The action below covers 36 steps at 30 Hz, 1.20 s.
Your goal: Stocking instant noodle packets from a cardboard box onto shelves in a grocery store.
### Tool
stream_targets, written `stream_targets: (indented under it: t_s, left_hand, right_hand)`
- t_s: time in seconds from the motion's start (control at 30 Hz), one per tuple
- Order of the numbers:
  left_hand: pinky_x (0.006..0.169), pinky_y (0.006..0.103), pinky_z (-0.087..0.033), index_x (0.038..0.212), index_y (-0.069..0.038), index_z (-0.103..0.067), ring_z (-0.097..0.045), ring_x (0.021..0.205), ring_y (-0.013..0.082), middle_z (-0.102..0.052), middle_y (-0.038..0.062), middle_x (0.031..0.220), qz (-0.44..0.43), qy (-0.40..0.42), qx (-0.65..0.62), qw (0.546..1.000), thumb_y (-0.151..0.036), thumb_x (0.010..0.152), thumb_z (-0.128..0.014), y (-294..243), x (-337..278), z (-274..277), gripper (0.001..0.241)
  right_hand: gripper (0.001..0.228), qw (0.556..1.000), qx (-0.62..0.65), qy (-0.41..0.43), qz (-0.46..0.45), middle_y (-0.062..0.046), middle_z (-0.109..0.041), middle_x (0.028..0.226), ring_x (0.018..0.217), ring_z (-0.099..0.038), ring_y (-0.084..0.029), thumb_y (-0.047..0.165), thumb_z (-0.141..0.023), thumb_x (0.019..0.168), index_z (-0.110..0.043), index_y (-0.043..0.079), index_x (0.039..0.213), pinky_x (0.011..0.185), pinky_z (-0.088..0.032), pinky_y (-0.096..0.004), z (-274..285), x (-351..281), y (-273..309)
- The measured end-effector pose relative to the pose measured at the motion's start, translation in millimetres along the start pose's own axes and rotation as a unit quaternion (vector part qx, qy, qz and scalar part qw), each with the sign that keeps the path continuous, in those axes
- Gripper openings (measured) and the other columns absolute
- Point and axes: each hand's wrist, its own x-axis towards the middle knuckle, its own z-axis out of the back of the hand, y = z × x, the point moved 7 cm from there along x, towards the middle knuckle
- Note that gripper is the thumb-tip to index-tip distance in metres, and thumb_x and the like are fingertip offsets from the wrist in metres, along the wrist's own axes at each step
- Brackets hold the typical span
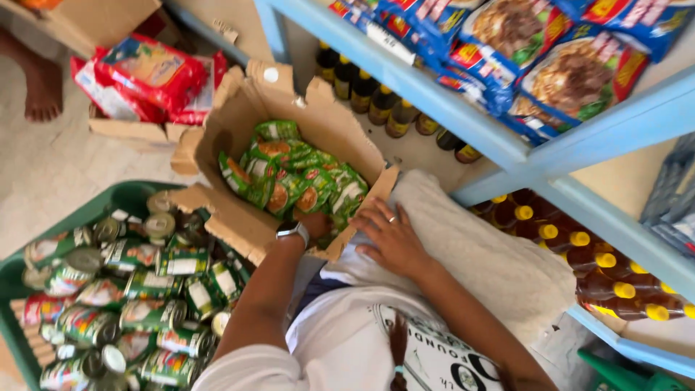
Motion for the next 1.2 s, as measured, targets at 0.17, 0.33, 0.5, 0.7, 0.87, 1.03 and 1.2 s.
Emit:
stream_targets:
  t_s: [0.17,0.33,0.5,0.7,0.87,1.03,1.2]
  left_hand:
    - [0.096,0.047,-0.055,0.106,-0.012,-0.081,-0.072,0.104,0.0387,-0.076,0.018,0.111,0.072,-0.026,-0.129,0.989,-0.044,0.096,-0.054,54.5,44.8,10.2,0.043]
    - [0.101,0.0511,-0.051,0.117,-0.024,-0.076,-0.061,0.114,0.0424,-0.059,0.018,0.132,0.281,-0.265,-0.211,0.898,-0.031,0.089,-0.062,104.4,7.3,131.6,0.032]
    - [0.102,0.0587,-0.041,0.116,-0.03,-0.076,-0.037,0.137,0.0406,-0.037,0.007,0.157,0.302,-0.161,0.013,0.939,-0.024,0.089,-0.063,118.3,6.7,167.0,0.03]
    - [0.102,0.061,-0.042,0.12,-0.015,-0.074,-0.04,0.136,0.0364,-0.051,0.005,0.142,0.309,-0.123,0.057,0.941,-0.04,0.096,-0.061,130.1,11.0,152.3,0.037]
    - [0.091,0.0444,-0.055,0.096,-0.011,-0.078,-0.065,0.111,0.0313,-0.071,0.008,0.108,0.155,-0.289,0.06,0.943,-0.028,0.092,-0.069,78.2,-15.4,225.6,0.019]
    - [0.077,0.0407,-0.058,0.103,-0.009,-0.076,-0.072,0.086,0.0277,-0.074,0.009,0.092,0.067,-0.443,-0.181,0.876,-0.015,0.082,-0.079,-0.9,-99.9,331.5,0.022]
    - [0.074,0.036,-0.059,0.122,-0.005,-0.069,-0.075,0.083,0.0241,-0.073,0.01,0.099,-0.048,-0.481,-0.305,0.82,-0.006,0.084,-0.076,-99.6,-174.7,398.8,0.039]
  right_hand:
    - [0.062,1.0,0.0,-0.02,-0.005,-0.004,-0.051,0.143,0.147,-0.031,-0.033,0.046,-0.071,0.085,-0.056,0.023,0.141,0.113,-0.026,-0.066,5.9,3.9,5.5]
    - [0.061,1.0,-0.004,-0.025,-0.008,-0.002,-0.053,0.143,0.149,-0.031,-0.032,0.046,-0.071,0.085,-0.057,0.023,0.14,0.115,-0.027,-0.063,5.4,4.8,8.2]
    - [0.062,1.0,0.003,-0.017,-0.026,-0.002,-0.053,0.143,0.148,-0.03,-0.032,0.045,-0.072,0.083,-0.058,0.024,0.14,0.114,-0.027,-0.062,5.8,6.3,4.9]
    - [0.061,1.0,0.001,-0.014,-0.027,-0.003,-0.053,0.142,0.148,-0.03,-0.032,0.049,-0.07,0.085,-0.058,0.023,0.139,0.115,-0.026,-0.063,5.8,7.8,4.9]
    - [0.062,0.998,-0.001,0.054,-0.043,-0.005,-0.052,0.144,0.148,-0.028,-0.034,0.05,-0.07,0.088,-0.056,0.02,0.141,0.114,-0.017,-0.069,12.1,15.2,7.6]
    - [0.059,0.967,0.235,-0.07,-0.07,-0.007,-0.061,0.145,0.141,-0.053,-0.03,0.052,-0.062,0.096,-0.056,0.017,0.144,0.114,-0.04,-0.06,21.2,17.4,0.7]
    - [0.062,0.617,0.739,0.01,-0.269,-0.005,-0.058,0.149,0.129,-0.063,-0.026,0.057,-0.042,0.097,-0.041,0.024,0.15,0.098,-0.054,-0.046,13.9,34.9,-5.1]
